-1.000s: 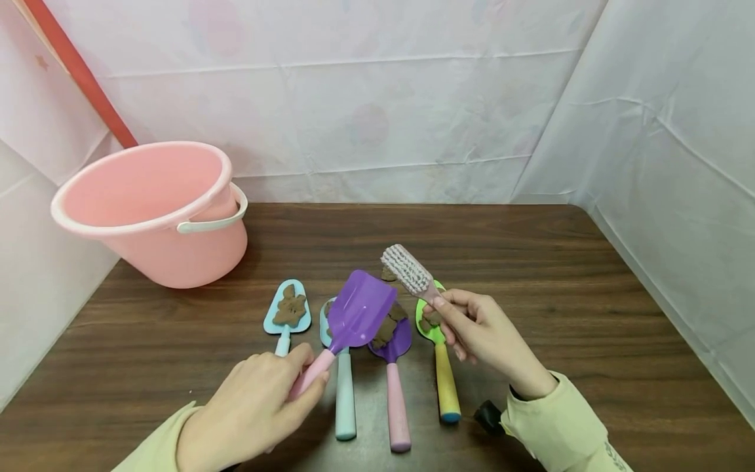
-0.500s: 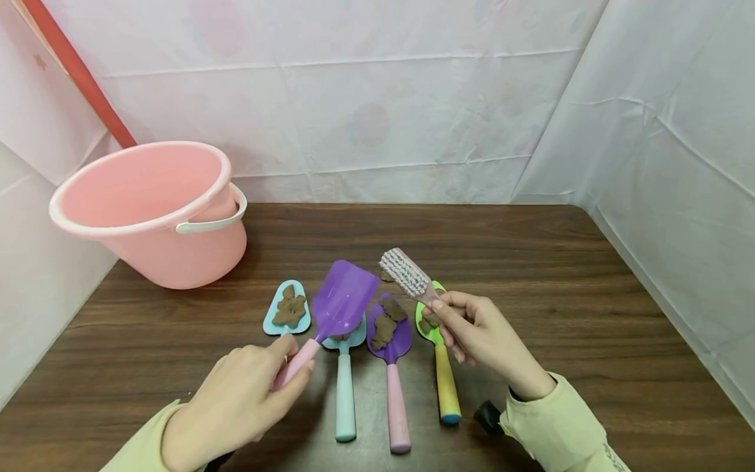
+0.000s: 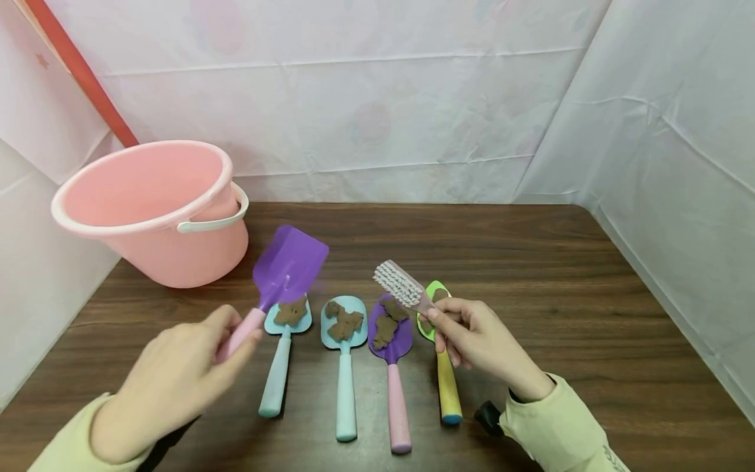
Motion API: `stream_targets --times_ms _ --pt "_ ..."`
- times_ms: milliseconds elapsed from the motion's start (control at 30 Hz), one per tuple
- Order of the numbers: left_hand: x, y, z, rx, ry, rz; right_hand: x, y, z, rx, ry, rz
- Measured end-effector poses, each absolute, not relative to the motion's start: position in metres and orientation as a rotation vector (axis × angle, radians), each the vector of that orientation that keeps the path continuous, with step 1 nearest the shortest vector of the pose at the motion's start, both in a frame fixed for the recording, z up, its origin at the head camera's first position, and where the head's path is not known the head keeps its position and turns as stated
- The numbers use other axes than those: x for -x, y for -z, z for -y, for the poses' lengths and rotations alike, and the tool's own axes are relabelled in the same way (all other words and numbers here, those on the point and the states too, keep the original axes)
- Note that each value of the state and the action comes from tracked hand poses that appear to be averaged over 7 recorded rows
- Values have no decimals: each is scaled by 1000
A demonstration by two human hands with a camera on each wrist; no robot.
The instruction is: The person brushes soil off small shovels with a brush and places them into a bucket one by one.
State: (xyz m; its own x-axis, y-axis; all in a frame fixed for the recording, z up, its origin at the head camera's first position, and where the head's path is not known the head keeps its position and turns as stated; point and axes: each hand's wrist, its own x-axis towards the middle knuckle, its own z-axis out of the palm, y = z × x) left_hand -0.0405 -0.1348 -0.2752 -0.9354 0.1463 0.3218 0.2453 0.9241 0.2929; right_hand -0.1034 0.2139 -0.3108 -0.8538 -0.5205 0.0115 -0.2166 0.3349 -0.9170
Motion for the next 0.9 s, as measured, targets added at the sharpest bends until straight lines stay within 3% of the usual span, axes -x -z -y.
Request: stream_targets --times_ms 433,900 --pt "58 238 195 228 349 2628 102 309 -217 654 1490 -2353" --pt "98 199 235 94 319 2749 90 305 -208 667 1452 -2364"
